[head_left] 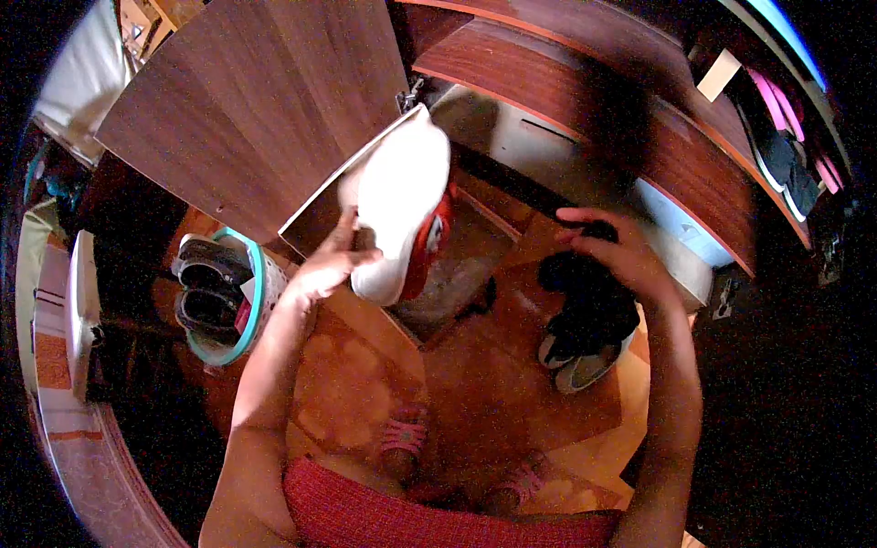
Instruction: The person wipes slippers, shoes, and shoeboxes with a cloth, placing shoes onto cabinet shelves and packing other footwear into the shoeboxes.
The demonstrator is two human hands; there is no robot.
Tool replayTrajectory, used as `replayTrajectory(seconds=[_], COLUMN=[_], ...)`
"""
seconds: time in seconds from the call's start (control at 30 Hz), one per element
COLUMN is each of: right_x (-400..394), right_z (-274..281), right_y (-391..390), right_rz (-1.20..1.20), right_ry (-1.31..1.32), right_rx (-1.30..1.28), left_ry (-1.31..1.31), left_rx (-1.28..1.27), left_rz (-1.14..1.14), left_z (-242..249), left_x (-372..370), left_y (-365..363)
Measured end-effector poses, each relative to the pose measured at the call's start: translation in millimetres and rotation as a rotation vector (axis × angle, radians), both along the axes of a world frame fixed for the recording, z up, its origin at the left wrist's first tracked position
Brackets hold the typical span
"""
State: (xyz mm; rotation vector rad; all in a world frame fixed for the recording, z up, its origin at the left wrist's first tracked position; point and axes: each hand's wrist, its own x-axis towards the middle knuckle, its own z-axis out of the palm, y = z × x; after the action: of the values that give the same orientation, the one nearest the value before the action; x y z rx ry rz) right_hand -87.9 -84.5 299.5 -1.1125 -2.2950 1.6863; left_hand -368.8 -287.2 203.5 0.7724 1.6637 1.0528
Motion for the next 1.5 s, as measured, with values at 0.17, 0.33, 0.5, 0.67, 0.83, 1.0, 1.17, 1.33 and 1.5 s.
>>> replayTrajectory(seconds=[0.17,0.33,0.5,0.67,0.83,1.0,1.17,1.33,1.5], right_x=[7,10,7,-3,-8,-5,-6,-6,-54], right_z=[-31,-44,-50,-68,-83,-88,-89,-101,-87], right_y=[5,5,-7,-14,-19,-20,-17,-15,-28], right_rz=[0.21,0.227,0.234,0.312,0.367,0.342,0.352,0.257,-0.001], right_ry=[-0.145,-0.078,-0.166,-0.169,-0.162,-0.185,-0.222,-0.095,0.112], right_rx=[0.298,0.306,0.243,0.163,0.182,0.162,0.086,0.166,-0.017], left_ry=[0.104,0.017,0.379,0.799,0.817,0.729,0.675,0.431,0.495], left_rx=[-0.027,-0.117,-0.029,-0.26,-0.475,-0.558,-0.478,-0.024,0.24], left_rz=[-0.338,-0.425,-0.277,-0.218,-0.245,-0.196,-0.166,-0.019,-0.047], left_z=[-89,-151,-228,-133,-152,-142,-115,-119,-17], left_x=[5,-5,3,67,70,78,74,46,67], left_y=[31,43,43,38,42,47,42,37,53])
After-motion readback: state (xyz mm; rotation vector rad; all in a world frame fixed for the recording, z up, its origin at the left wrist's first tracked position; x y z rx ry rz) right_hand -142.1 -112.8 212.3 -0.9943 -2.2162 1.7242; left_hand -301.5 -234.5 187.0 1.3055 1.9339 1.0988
